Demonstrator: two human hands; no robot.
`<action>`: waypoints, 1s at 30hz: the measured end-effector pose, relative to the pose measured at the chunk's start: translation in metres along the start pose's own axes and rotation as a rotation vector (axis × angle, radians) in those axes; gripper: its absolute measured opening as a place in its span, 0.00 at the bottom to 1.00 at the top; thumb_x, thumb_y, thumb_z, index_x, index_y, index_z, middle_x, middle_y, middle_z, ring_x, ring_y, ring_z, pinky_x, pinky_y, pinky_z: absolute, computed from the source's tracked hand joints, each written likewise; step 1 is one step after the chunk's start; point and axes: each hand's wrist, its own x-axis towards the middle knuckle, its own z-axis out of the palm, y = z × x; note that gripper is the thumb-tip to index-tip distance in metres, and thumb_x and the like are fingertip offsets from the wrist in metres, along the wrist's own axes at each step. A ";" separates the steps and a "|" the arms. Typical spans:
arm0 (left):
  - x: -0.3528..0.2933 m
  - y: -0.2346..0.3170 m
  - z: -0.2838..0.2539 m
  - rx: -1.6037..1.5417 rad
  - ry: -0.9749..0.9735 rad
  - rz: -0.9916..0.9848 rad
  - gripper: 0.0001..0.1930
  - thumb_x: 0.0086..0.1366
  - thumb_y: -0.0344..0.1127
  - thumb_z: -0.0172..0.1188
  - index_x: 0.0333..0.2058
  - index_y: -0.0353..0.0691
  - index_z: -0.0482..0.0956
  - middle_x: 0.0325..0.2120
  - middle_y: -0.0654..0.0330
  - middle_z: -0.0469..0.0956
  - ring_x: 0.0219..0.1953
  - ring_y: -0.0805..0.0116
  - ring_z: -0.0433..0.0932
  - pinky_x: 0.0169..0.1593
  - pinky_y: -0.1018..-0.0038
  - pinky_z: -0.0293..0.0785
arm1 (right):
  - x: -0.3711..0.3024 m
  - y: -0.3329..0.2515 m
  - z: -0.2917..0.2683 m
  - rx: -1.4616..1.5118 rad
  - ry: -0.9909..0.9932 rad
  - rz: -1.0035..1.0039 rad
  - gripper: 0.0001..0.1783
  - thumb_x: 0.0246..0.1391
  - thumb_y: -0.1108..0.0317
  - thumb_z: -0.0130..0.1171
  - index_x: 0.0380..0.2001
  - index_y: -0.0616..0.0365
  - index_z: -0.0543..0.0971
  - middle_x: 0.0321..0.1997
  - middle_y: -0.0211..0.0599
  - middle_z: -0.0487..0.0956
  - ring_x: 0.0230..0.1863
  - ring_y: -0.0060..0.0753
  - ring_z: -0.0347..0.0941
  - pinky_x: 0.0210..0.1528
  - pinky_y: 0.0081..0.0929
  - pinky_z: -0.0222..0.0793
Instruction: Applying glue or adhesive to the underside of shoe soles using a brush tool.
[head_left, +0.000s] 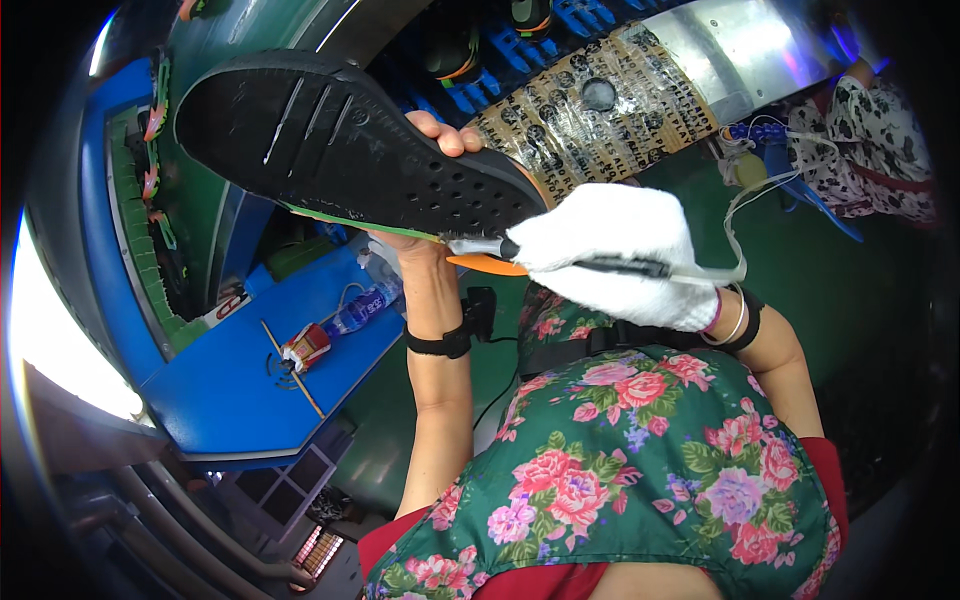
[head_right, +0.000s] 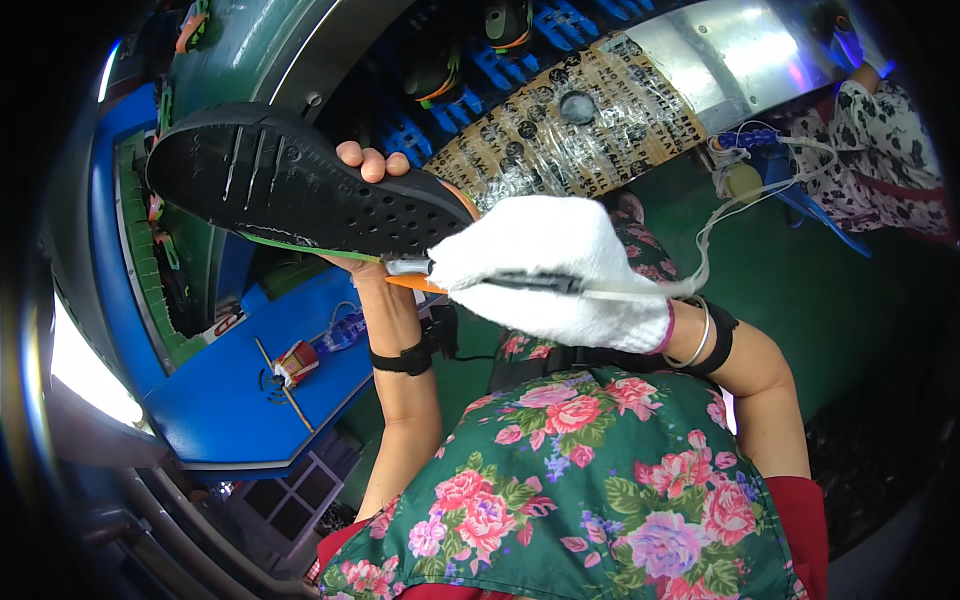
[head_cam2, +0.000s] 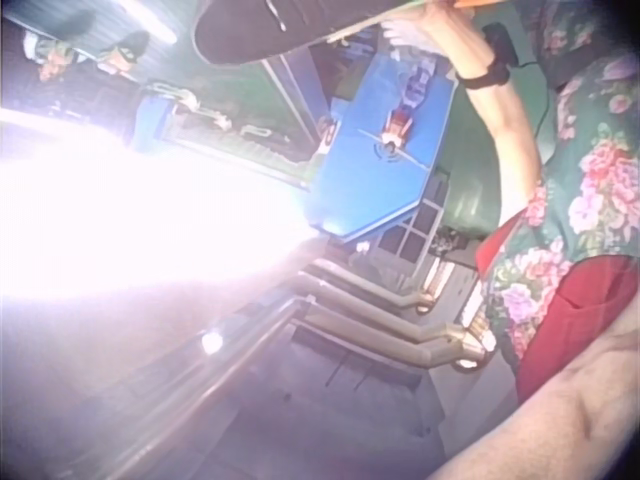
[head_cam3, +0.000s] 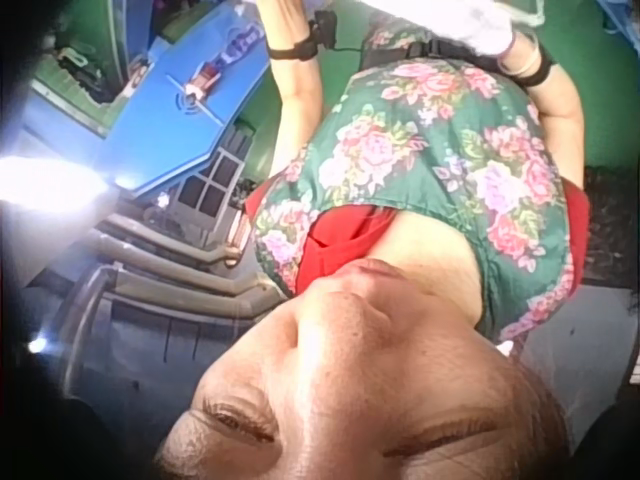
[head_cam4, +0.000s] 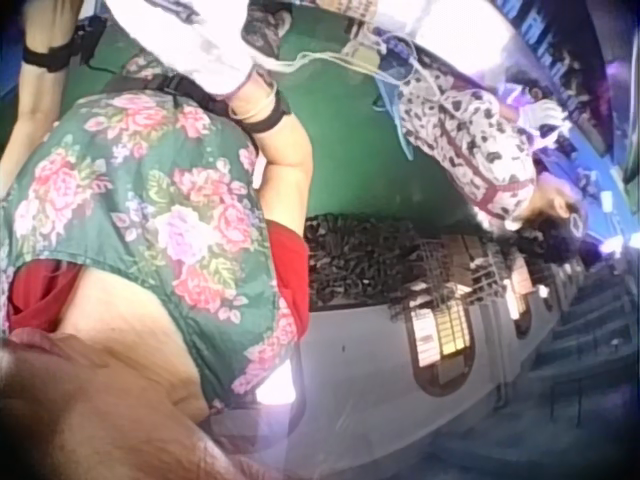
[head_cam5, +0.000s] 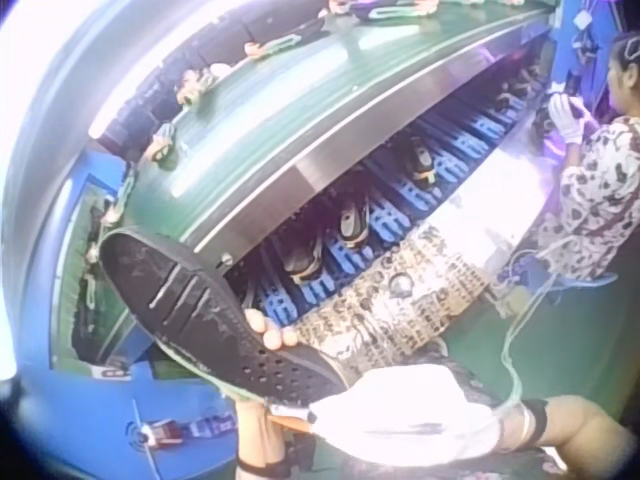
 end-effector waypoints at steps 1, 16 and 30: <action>0.001 0.000 -0.001 0.002 -0.001 -0.002 0.37 0.70 0.64 0.52 0.52 0.27 0.75 0.46 0.47 0.77 0.46 0.53 0.80 0.58 0.53 0.72 | -0.001 -0.001 -0.001 0.088 -0.007 0.097 0.13 0.48 0.75 0.72 0.40 0.56 0.87 0.42 0.38 0.87 0.39 0.38 0.84 0.41 0.32 0.79; 0.016 0.006 0.007 -0.041 -0.120 0.053 0.33 0.70 0.56 0.56 0.51 0.23 0.74 0.38 0.45 0.81 0.45 0.55 0.81 0.60 0.57 0.71 | -0.007 -0.004 -0.007 -0.137 0.007 -0.093 0.12 0.46 0.77 0.73 0.37 0.59 0.87 0.40 0.41 0.88 0.36 0.39 0.84 0.39 0.31 0.79; 0.015 -0.006 0.000 0.018 -0.095 0.057 0.54 0.55 0.81 0.57 0.54 0.26 0.73 0.47 0.48 0.76 0.50 0.52 0.78 0.60 0.55 0.74 | -0.006 -0.012 -0.004 -0.086 0.120 -0.095 0.14 0.44 0.75 0.73 0.38 0.57 0.87 0.41 0.40 0.87 0.36 0.40 0.84 0.38 0.31 0.79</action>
